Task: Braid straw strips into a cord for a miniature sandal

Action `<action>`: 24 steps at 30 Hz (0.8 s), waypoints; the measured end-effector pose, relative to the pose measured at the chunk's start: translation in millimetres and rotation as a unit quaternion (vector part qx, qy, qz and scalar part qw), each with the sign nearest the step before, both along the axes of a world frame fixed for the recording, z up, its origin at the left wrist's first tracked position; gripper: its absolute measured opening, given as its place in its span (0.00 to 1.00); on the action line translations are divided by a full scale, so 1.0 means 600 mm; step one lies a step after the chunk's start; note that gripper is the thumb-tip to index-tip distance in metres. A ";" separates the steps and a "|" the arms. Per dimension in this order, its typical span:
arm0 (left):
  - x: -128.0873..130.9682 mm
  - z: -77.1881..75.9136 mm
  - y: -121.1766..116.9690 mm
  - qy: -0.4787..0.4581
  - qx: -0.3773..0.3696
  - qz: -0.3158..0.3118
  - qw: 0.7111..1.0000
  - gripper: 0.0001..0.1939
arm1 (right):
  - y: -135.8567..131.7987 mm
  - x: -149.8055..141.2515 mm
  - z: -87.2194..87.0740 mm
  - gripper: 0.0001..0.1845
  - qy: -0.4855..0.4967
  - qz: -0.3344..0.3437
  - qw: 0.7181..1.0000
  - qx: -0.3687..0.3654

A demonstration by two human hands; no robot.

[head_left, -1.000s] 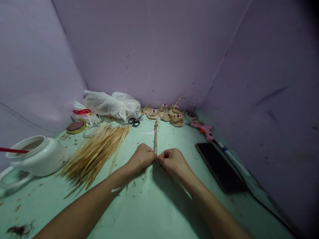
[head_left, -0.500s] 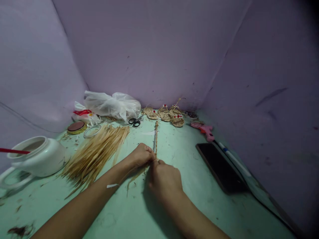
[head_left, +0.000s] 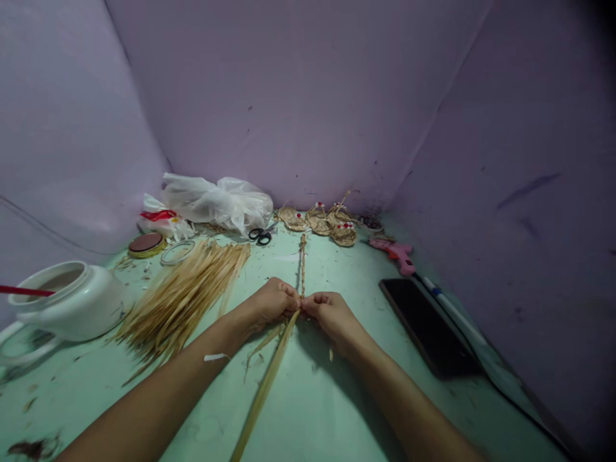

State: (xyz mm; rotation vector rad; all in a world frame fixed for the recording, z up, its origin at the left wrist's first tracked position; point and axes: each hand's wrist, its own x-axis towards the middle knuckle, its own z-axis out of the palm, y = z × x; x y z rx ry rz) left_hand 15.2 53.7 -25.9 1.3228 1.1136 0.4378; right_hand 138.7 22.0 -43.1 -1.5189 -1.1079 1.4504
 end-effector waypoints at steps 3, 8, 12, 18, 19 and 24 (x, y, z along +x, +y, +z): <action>-0.003 -0.006 0.005 0.075 0.074 -0.027 0.994 0.04 | 0.003 0.005 -0.006 0.07 -0.017 -0.003 1.000 0.016; -0.006 -0.003 0.000 0.234 0.232 -0.053 0.943 0.09 | 0.006 0.005 -0.006 0.06 0.004 -0.017 1.000 0.010; -0.001 0.024 -0.022 0.376 0.297 -0.023 0.878 0.08 | 0.005 0.001 -0.008 0.06 0.002 -0.036 0.999 0.012; 0.014 0.054 -0.063 0.436 0.288 -0.037 0.852 0.11 | -0.001 0.001 -0.001 0.02 0.066 -0.033 0.997 0.010; 0.019 0.054 -0.071 0.437 0.287 -0.039 0.852 0.11 | -0.002 0.001 0.001 0.02 0.078 -0.035 0.996 0.002; 0.046 0.032 -0.104 0.418 0.295 -0.031 0.859 0.13 | -0.003 0.001 0.002 0.02 0.114 -0.042 0.992 -0.029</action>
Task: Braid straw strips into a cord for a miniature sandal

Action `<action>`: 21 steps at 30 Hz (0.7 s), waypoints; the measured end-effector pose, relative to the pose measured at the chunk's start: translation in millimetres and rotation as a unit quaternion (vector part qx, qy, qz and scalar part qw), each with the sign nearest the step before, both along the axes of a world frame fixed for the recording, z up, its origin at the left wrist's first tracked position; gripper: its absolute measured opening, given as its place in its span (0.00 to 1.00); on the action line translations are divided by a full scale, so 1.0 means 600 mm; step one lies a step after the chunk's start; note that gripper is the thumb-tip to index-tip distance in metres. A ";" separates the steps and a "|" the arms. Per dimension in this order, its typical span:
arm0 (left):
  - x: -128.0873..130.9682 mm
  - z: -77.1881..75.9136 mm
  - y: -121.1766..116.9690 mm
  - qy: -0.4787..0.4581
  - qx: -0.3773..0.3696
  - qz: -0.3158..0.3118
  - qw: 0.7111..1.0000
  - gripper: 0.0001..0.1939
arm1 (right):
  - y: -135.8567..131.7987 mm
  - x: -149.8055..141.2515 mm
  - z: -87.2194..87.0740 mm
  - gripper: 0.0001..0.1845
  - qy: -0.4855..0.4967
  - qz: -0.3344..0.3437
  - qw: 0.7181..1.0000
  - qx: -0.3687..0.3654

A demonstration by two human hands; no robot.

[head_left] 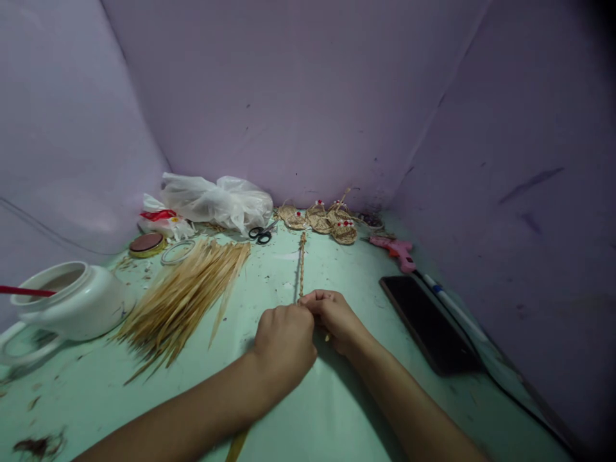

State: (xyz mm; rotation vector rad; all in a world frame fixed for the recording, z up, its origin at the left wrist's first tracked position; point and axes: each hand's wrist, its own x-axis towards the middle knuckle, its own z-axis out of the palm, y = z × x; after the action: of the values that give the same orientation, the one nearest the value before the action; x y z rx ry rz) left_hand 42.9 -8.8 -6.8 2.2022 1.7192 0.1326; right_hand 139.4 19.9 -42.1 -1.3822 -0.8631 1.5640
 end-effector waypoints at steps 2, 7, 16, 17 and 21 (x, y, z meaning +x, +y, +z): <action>0.003 -0.006 -0.006 -0.010 0.001 -0.011 1.000 0.13 | 0.002 0.002 -0.003 0.03 -0.003 0.011 1.000 -0.005; -0.045 0.025 0.016 0.001 -0.055 -0.121 0.991 0.06 | 0.006 0.011 -0.001 0.04 -0.010 0.063 0.998 -0.004; -0.072 0.043 0.095 -0.332 -0.256 0.105 0.902 0.13 | 0.008 0.018 0.009 0.04 0.034 0.085 0.996 -0.010; -0.064 0.030 0.096 -0.361 -0.309 0.097 0.874 0.12 | 0.009 0.018 0.007 0.04 0.037 0.092 0.995 0.000; -0.044 -0.014 0.094 -0.398 -0.396 0.062 0.825 0.09 | 0.016 0.023 -0.003 0.04 0.019 0.127 0.991 0.034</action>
State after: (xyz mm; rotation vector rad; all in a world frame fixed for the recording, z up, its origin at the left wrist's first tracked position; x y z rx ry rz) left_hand 16.3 47.4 -15.1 1.1559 1.1160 0.2645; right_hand 153.3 29.6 -43.9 -1.2272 -1.0940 1.7274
